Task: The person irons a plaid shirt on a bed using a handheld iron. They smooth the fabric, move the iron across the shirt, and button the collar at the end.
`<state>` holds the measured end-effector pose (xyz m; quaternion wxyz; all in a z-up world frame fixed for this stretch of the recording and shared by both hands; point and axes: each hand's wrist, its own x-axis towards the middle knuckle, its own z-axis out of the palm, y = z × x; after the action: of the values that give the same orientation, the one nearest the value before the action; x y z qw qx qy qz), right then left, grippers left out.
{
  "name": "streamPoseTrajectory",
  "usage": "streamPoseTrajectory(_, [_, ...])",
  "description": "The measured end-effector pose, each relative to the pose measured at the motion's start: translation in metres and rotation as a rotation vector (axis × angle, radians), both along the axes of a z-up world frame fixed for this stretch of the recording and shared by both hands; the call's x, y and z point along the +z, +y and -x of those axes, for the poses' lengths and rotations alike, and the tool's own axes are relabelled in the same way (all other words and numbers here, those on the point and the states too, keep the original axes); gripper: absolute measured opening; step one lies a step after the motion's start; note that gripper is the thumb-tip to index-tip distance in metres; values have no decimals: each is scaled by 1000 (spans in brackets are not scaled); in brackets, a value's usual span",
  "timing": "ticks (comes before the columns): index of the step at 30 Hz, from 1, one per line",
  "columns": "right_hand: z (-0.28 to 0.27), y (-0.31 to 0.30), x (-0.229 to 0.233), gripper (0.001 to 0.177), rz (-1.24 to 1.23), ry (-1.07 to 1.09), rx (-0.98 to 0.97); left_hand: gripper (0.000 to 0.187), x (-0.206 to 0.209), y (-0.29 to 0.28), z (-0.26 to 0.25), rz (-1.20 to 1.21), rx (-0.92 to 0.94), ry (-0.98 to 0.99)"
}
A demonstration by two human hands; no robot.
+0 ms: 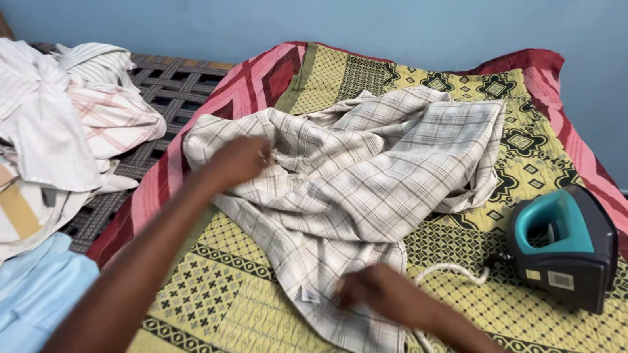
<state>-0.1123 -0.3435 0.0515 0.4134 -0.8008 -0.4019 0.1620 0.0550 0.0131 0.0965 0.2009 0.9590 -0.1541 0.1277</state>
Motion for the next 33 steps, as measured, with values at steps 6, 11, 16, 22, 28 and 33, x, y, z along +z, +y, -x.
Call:
streamPoseTrajectory(6, [-35,-80,-4,25,575,-617,-540,28,-5,-118,90,187,-597,647])
streamPoseTrajectory(11, [28,-95,40,24,930,206,-395,69,-15,-185,111,13,-533,515])
streamPoseTrajectory(16, [7,-136,26,29,1008,-205,-190,60,-35,-190,69,179,-130,-8])
streamPoseTrajectory(22, [-104,-113,-38,31,669,-407,-558,38,-59,-237,172,16,-290,142])
streamPoseTrajectory(28, [-158,-53,-71,85,265,-260,-951,16,-73,-261,179,-211,-294,-49])
streamPoseTrajectory(33, [-178,-55,-75,76,-604,132,-800,12,-61,-231,162,324,-491,370])
